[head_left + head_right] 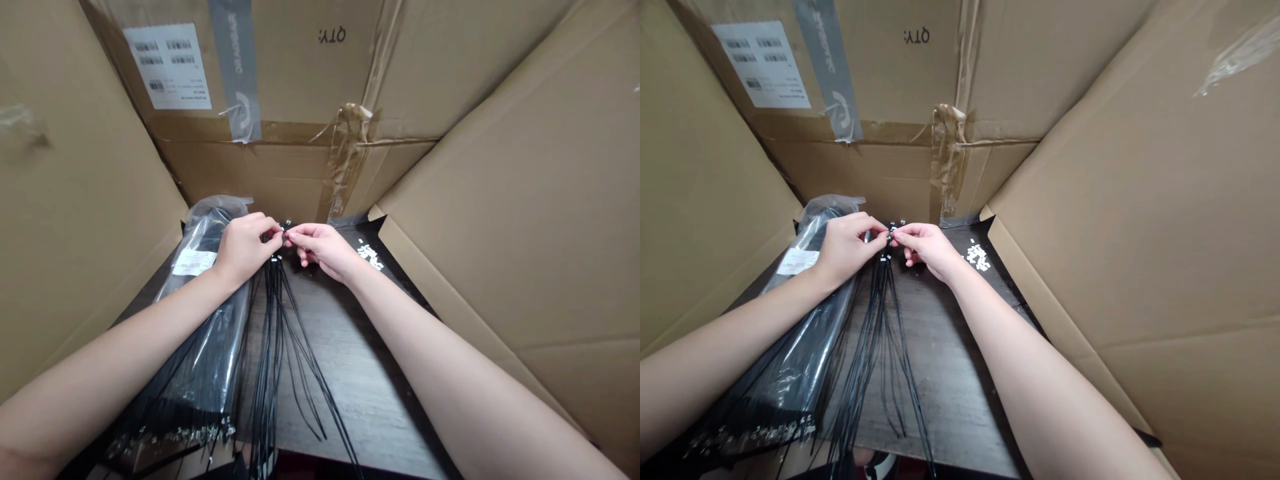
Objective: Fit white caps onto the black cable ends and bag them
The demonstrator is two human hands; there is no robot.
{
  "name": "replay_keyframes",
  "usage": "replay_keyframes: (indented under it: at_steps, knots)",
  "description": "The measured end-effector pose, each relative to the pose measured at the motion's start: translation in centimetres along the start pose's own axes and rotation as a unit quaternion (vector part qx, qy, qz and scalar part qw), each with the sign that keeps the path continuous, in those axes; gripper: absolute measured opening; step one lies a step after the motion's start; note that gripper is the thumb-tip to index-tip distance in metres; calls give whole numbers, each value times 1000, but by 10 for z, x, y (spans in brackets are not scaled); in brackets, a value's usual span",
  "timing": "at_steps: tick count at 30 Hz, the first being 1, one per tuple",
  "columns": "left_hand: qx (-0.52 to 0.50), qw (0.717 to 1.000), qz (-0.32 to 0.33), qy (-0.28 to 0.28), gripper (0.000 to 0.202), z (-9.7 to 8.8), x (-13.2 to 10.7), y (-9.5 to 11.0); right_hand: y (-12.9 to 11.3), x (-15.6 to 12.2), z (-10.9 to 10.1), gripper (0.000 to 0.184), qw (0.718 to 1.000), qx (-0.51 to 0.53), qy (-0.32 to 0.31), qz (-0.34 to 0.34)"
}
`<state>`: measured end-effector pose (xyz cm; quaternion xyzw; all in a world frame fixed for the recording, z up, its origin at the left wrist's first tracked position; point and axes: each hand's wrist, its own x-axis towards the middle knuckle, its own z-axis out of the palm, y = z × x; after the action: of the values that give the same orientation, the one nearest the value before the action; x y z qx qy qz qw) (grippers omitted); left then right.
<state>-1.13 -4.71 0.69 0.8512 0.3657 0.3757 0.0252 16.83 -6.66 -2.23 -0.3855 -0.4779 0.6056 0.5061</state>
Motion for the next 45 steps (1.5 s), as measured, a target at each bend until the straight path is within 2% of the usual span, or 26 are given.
replay_keyframes:
  at_steps: [8,14,17,20,23,27,31,37,45]
  knots:
    - [87,994,63,-35,20,0,-2,1,-3,-1,0,46,1000,-4,7,8]
    - [131,987,78,-51,24,-2,-2,4,-2,-1,0,38,1000,-10,13,19]
    - [84,994,45,-49,21,-2,-2,7,-2,0,1,34,1000,-3,22,16]
    - [-28,997,-49,-49,21,-2,0,7,-1,0,0,32,1000,7,29,7]
    - [-161,972,-146,-88,26,0,3,1,-1,2,-1,30,1000,7,30,6]
    - [-277,928,-203,-142,23,4,6,-6,0,3,-2,29,1000,0,31,1]
    - [-304,914,-223,-153,19,6,6,-8,0,2,-1,29,999,-4,34,2]
    - [-263,928,-215,-153,18,6,5,-5,-2,0,3,25,999,-22,49,-1]
    - [-283,925,-211,-140,19,9,5,-7,-1,1,7,18,997,-31,65,-6]
